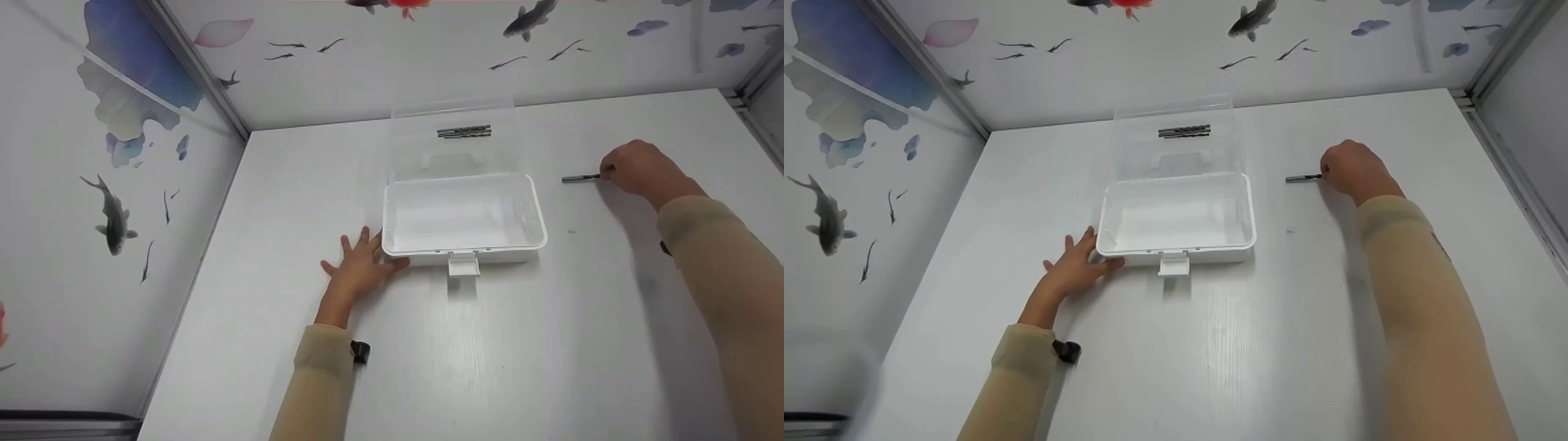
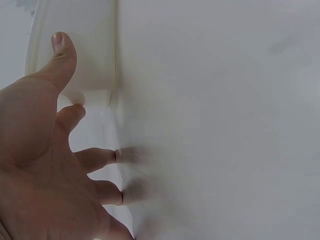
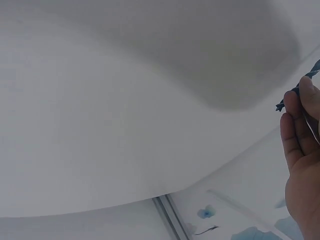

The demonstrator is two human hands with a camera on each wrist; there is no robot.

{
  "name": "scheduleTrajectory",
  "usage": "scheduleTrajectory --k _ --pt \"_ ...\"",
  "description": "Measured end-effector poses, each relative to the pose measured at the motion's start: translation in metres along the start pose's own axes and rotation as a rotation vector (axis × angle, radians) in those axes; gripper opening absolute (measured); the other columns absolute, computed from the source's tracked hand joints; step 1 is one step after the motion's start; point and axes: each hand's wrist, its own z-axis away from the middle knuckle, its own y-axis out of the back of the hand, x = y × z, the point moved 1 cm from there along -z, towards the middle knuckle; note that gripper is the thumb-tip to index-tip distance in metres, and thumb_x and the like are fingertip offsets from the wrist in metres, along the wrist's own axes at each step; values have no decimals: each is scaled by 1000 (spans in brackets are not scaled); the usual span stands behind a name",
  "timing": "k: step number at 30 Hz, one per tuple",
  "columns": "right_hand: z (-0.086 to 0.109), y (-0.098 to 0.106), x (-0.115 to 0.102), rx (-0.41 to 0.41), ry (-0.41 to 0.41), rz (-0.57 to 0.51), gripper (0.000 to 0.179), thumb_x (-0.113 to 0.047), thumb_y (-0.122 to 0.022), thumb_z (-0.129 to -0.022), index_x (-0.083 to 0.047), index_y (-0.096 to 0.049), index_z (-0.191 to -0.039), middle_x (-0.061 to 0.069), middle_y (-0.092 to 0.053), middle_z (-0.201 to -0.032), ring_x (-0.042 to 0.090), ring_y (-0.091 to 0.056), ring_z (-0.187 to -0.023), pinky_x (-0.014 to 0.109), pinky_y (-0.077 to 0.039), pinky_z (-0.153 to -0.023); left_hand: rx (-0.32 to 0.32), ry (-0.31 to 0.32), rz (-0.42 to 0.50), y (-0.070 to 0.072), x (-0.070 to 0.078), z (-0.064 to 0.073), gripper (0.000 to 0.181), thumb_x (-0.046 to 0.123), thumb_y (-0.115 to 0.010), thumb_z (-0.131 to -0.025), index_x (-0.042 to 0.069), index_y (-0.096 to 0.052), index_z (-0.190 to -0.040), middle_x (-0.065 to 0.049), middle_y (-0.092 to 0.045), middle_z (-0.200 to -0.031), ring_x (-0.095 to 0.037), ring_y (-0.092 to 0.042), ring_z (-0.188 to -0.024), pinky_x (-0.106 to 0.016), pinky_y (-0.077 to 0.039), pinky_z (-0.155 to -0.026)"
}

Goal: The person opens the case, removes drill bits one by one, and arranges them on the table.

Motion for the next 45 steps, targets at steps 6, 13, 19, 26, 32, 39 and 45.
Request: scheduleTrajectory --k 6,13,19,26,32,39,45 --pt "-4 -6 2 -11 2 -13 24 -4 -55 -93 2 -70 -111 26 -66 -114 35 -57 -96 48 -49 -80 -4 0 1 1 -1 1 85 78 -62 -74 57 -24 -147 0 -12 -167 -40 11 -152 -81 10 -104" --pt "-4 -8 4 -14 7 -4 23 -4 -57 -93 1 -70 -112 25 -66 -114 32 -56 -93 46 -48 -79 4 0 -13 1 2 2 85 78 -62 -75 55 -24 -148 0 -12 -166 -41 9 -152 -80 9 -105" --pt "-4 -8 4 -22 0 -6 24 -3 -57 -93 1 -70 -113 25 -66 -116 33 -57 -95 49 -49 -82 1 2 -20 1 3 2 87 78 -62 -75 52 -25 -149 0 -13 -166 -40 9 -152 -80 8 -105" --pt "-4 -7 5 -21 12 7 23 -4 -58 -93 0 -70 -112 25 -67 -114 34 -60 -97 49 -50 -82 1 0 -13 1 3 2 86 78 -62 -75 55 -24 -148 0 -12 -166 -40 9 -152 -81 8 -105" --pt "-2 -3 3 -30 27 17 25 -3 -57 -94 2 -69 -115 27 -65 -118 43 -59 -108 55 -49 -88 4 -2 13 1 1 2 83 77 -64 -73 61 -25 -144 0 -12 -166 -40 11 -152 -80 11 -104" --pt "-1 -2 1 -18 41 27 25 -4 -58 -94 4 -68 -116 29 -64 -119 45 -58 -110 56 -48 -90 1 -3 9 0 0 2 85 79 -63 -73 58 -25 -146 0 -12 -166 -40 11 -152 -80 11 -104" --pt "-2 1 -2 6 56 26 24 -4 -59 -93 3 -69 -114 28 -66 -117 43 -59 -109 55 -48 -89 9 -1 5 0 1 2 85 78 -63 -73 58 -26 -146 0 -12 -166 -40 10 -152 -80 11 -104"
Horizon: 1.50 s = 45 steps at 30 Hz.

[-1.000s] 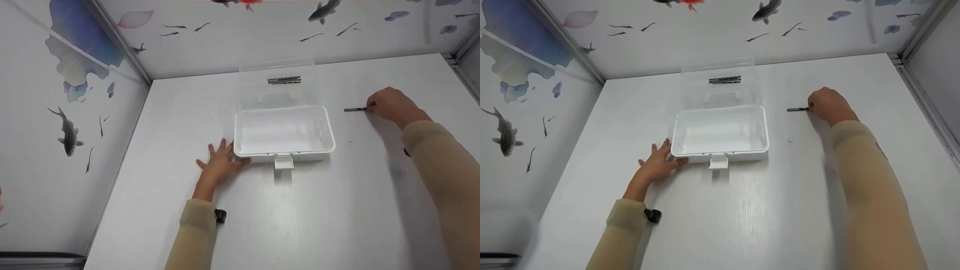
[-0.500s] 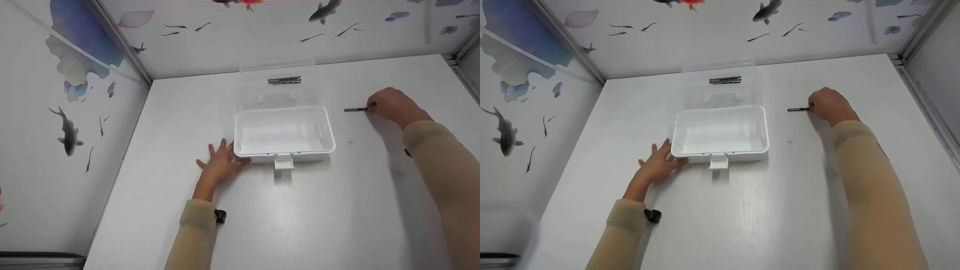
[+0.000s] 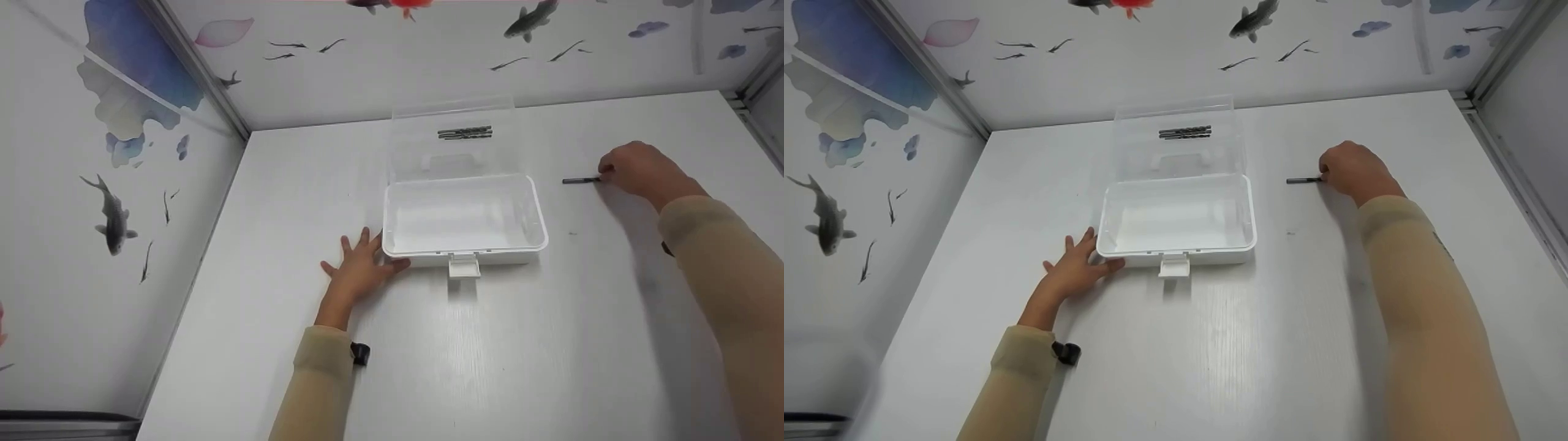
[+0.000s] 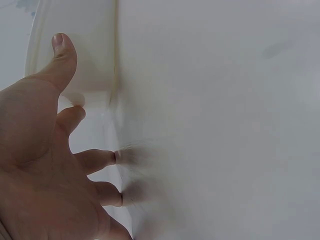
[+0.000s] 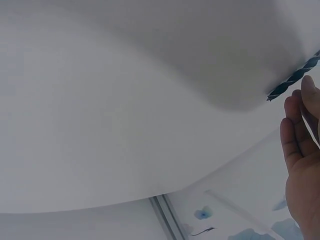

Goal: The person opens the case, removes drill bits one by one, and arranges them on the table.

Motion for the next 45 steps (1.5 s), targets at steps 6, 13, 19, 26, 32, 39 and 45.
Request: scheduleTrajectory --k 6,13,19,26,32,39,45 --pt "0 2 0 -4 10 6 24 -3 -58 -94 4 -68 -114 28 -66 -117 45 -59 -109 56 -48 -89 9 -2 -13 -1 0 0 85 78 -63 -73 56 -26 -147 0 -13 -166 -40 9 -152 -81 9 -104" --pt "2 6 -2 -32 -12 -23 26 -4 -56 -95 3 -67 -117 27 -65 -119 44 -59 -110 55 -49 -88 4 -10 -7 0 0 0 85 78 -62 -73 57 -26 -147 0 -13 -166 -40 10 -152 -81 9 -104" --pt "3 24 -5 -58 -49 -45 29 -9 -55 -98 2 -64 -123 27 -63 -121 40 -60 -107 52 -51 -84 5 -12 -17 1 -1 -2 86 80 -61 -73 56 -25 -148 -1 -12 -166 -41 9 -152 -81 9 -104" --pt "1 64 -16 11 -62 -39 31 -15 -52 -101 0 -63 -126 28 -61 -125 44 -58 -109 55 -49 -85 3 -11 -26 0 -1 -2 86 80 -62 -72 56 -26 -147 0 -13 -166 -41 9 -152 -81 9 -104" --pt "2 115 -43 134 -87 -86 34 -18 -48 -103 0 -61 -128 29 -59 -124 43 -56 -107 55 -48 -82 4 -15 -15 1 -1 -1 85 78 -62 -73 56 -26 -147 0 -12 -166 -41 9 -152 -81 9 -104" --pt "-3 161 -95 246 -36 -38 34 -19 -47 -104 -1 -60 -130 26 -59 -124 40 -55 -104 53 -47 -85 4 -3 -14 2 0 -2 88 80 -62 -72 54 -26 -148 -1 -12 -166 -41 9 -152 -81 9 -104" --pt "-16 169 -139 246 75 30 32 -15 -52 -102 -2 -61 -129 25 -64 -117 39 -59 -102 53 -50 -86 8 -2 -17 -1 0 -1 87 79 -63 -72 54 -27 -148 -1 -14 -166 -41 8 -152 -81 8 -104"
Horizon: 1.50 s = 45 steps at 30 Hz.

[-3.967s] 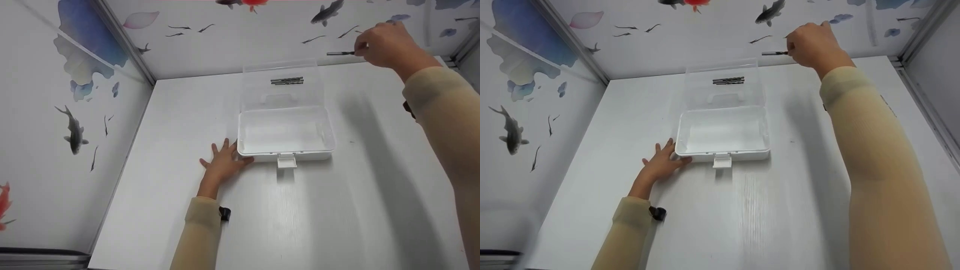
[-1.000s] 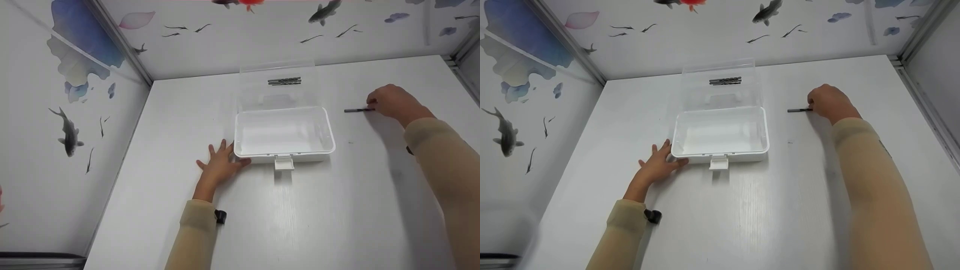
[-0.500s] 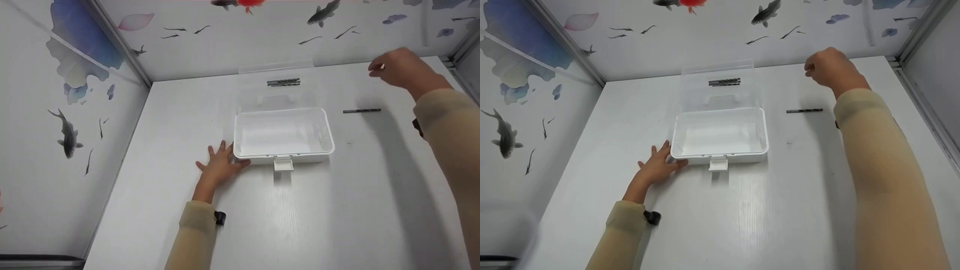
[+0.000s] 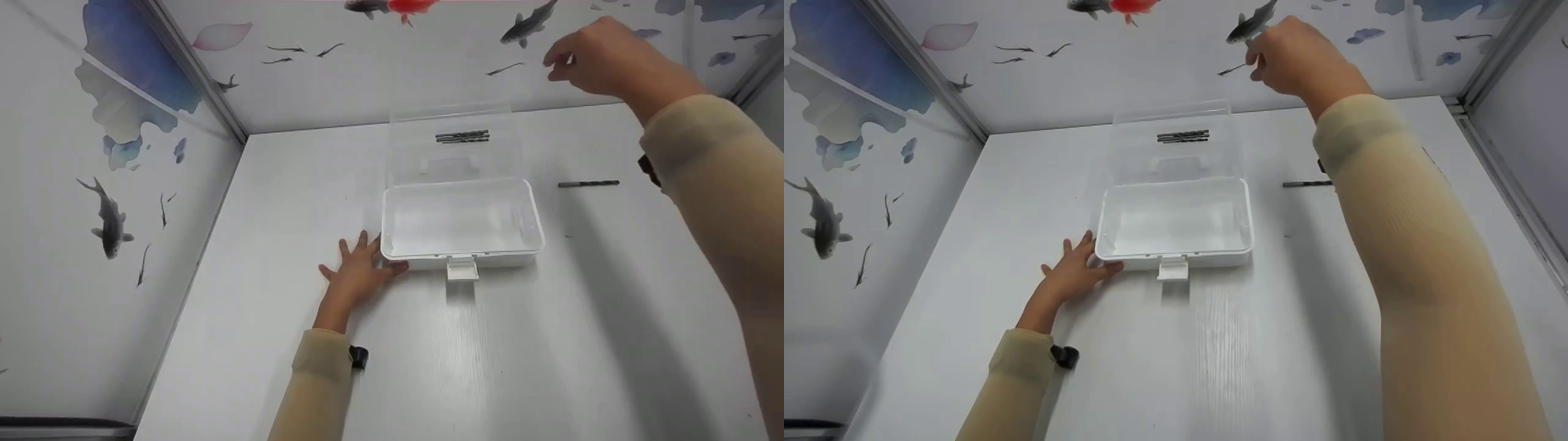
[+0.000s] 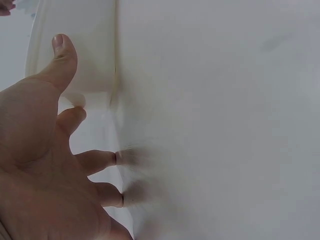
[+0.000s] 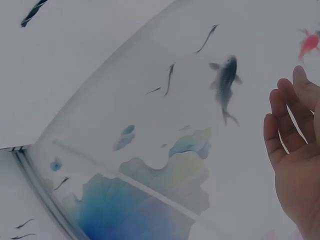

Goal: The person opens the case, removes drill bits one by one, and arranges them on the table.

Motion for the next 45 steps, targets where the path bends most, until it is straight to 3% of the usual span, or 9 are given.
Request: scheduleTrajectory --k 5,10,18,24,32,39,45 --pt "-14 -7 -33 -49 108 48 30 -12 -58 -98 -3 -63 -126 23 -68 -113 38 -62 -102 54 -49 -90 3 4 1 -1 -1 1 86 78 -63 -73 54 -27 -148 -1 -15 -166 -41 7 -152 -81 8 -104" --pt "-25 -15 -58 -121 142 116 30 -13 -59 -97 -5 -64 -126 20 -68 -116 38 -62 -107 55 -48 -95 12 4 -1 0 0 1 86 78 -63 -73 54 -28 -148 -1 -16 -166 -40 7 -152 -81 7 -105" --pt "-40 -49 -74 -284 248 295 27 -13 -63 -95 -5 -67 -120 17 -71 -112 37 -66 -101 52 -52 -86 -12 -7 6 -2 2 1 85 78 -63 -73 57 -26 -147 -1 -14 -166 -41 9 -152 -81 8 -104" --pt "-50 -66 -78 -384 226 304 30 -11 -57 -97 -5 -64 -125 18 -68 -117 35 -65 -103 52 -51 -90 -22 -9 -4 -2 2 1 85 77 -63 -74 56 -26 -147 -1 -13 -166 -41 9 -152 -82 7 -104" --pt "-64 -76 -83 -386 239 272 30 -6 -53 -98 -4 -64 -125 19 -66 -120 36 -62 -108 52 -51 -93 -1 -16 17 1 3 2 86 77 -64 -73 55 -28 -147 -4 -14 -166 -43 9 -151 -83 9 -102" --pt "-70 -92 -81 -402 222 285 31 2 -53 -92 -5 -67 -119 18 -69 -109 31 -62 -93 50 -52 -89 -3 -18 3 1 4 1 85 78 -63 -73 57 -27 -147 -2 -14 -166 -43 9 -151 -82 8 -103" --pt "-73 -100 -80 -409 197 268 29 0 -54 -93 -6 -67 -118 17 -69 -107 30 -61 -92 50 -52 -88 -6 -9 6 2 2 1 84 78 -63 -73 57 -27 -146 -2 -13 -166 -43 9 -151 -82 8 -103"
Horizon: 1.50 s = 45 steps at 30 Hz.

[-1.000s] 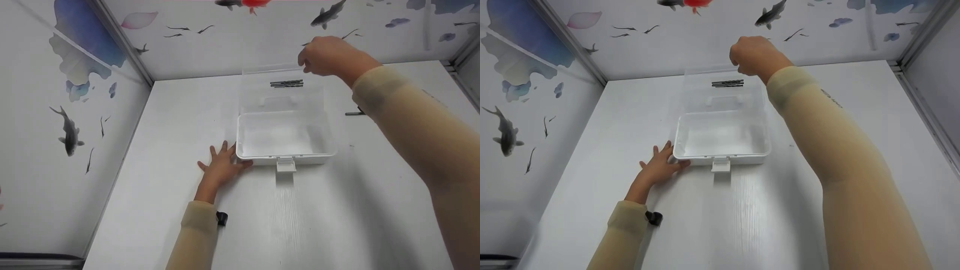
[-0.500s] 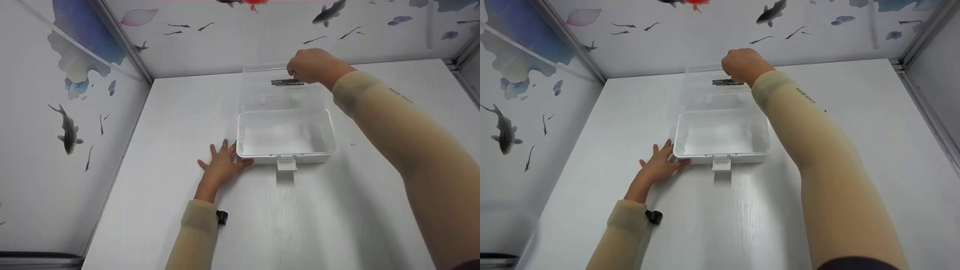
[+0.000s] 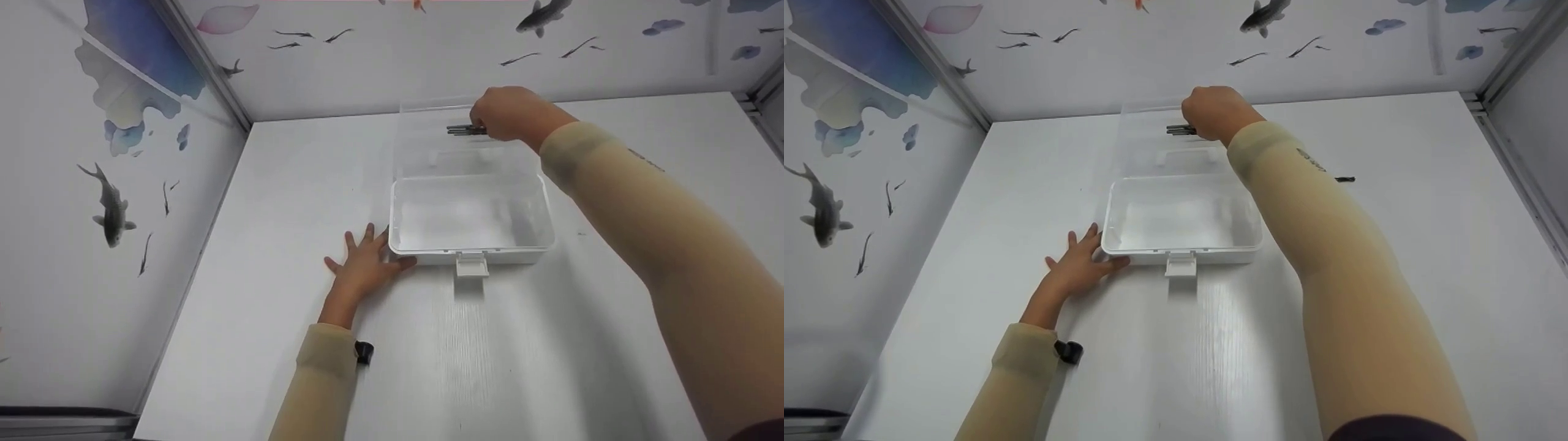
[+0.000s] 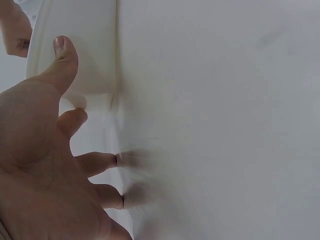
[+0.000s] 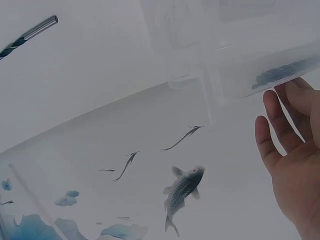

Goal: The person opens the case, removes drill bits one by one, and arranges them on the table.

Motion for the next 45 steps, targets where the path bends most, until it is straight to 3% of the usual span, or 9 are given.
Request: scheduleTrajectory --k 21,37,45 --pt "-5 -5 -2 82 47 33 18 -7 -53 -96 -6 -68 -106 13 -70 -100 29 -62 -85 45 -51 -76 -9 15 -1 0 1 0 83 77 -64 -74 58 -27 -146 0 -13 -166 -41 9 -152 -81 8 -104" --pt "-8 0 -11 16 22 -35 26 -10 -48 -97 -4 -69 -112 15 -69 -104 30 -61 -90 48 -52 -89 -3 22 -25 1 1 1 85 77 -63 -74 54 -28 -148 -1 -14 -166 -41 7 -152 -81 6 -105" --pt "-7 0 -9 0 40 -45 27 -11 -46 -97 -5 -70 -108 14 -69 -103 28 -62 -90 45 -53 -83 -1 1 -1 0 -1 0 83 78 -63 -73 57 -28 -146 -1 -13 -166 -42 8 -152 -82 8 -103"
